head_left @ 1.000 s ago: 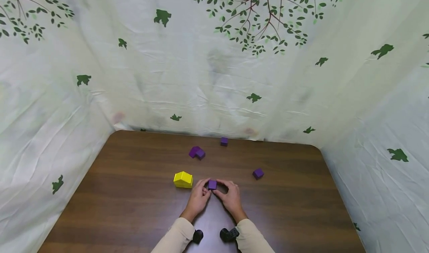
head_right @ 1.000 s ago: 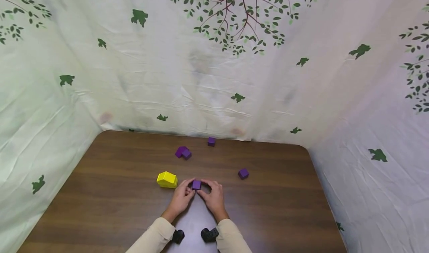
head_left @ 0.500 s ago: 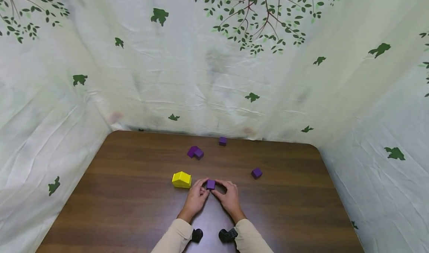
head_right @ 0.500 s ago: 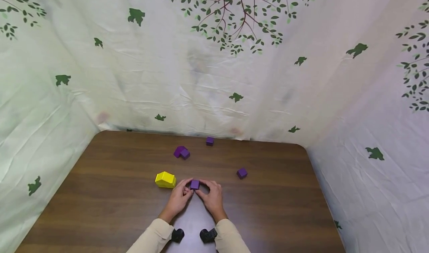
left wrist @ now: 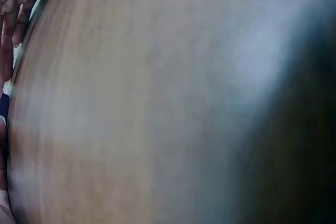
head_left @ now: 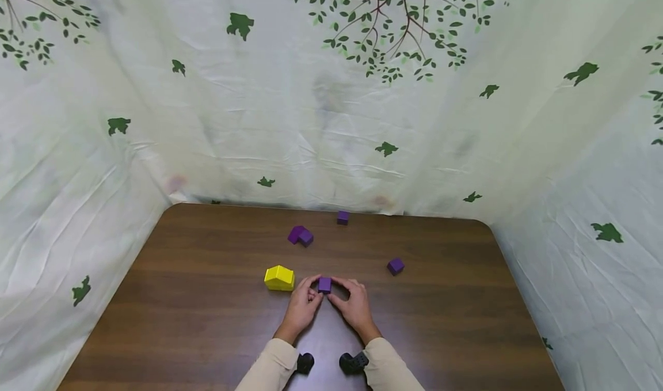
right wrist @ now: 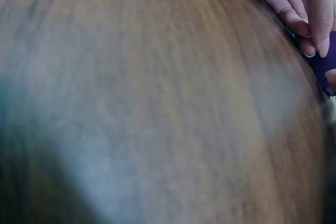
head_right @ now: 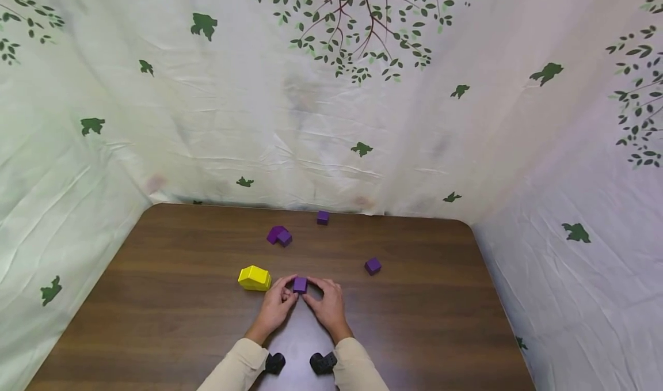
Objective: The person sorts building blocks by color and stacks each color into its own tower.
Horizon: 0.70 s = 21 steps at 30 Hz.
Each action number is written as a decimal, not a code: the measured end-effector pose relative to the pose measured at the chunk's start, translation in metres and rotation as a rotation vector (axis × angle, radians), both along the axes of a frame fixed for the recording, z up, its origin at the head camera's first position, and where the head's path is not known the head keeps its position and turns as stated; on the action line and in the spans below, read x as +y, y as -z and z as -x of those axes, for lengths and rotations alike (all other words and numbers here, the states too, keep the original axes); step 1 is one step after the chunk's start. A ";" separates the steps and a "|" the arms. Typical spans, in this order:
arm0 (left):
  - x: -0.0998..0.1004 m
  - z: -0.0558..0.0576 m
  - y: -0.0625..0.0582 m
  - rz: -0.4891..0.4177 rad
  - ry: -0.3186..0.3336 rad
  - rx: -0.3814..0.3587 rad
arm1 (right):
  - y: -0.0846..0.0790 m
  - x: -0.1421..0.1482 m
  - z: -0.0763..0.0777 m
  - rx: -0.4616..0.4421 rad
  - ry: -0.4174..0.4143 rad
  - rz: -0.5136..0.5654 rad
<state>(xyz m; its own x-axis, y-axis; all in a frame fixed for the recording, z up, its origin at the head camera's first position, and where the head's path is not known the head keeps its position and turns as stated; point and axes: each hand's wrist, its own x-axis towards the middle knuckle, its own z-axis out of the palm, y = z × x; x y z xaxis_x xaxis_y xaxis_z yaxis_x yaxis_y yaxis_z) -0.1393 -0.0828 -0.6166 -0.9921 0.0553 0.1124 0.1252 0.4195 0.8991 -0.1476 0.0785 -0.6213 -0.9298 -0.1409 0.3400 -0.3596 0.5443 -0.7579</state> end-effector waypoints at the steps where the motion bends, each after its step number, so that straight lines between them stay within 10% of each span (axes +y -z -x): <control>1: -0.001 0.000 0.000 0.000 -0.004 0.002 | -0.001 0.000 0.000 -0.009 -0.010 0.003; 8: -0.002 -0.001 -0.001 0.003 -0.001 -0.024 | -0.019 0.009 -0.017 -0.147 0.014 0.250; 12: 0.000 0.000 -0.002 -0.009 -0.004 -0.033 | -0.036 0.024 -0.032 -0.189 0.162 0.411; 21: 0.002 -0.001 -0.005 -0.017 -0.005 -0.023 | -0.005 0.080 -0.019 -0.120 0.549 0.485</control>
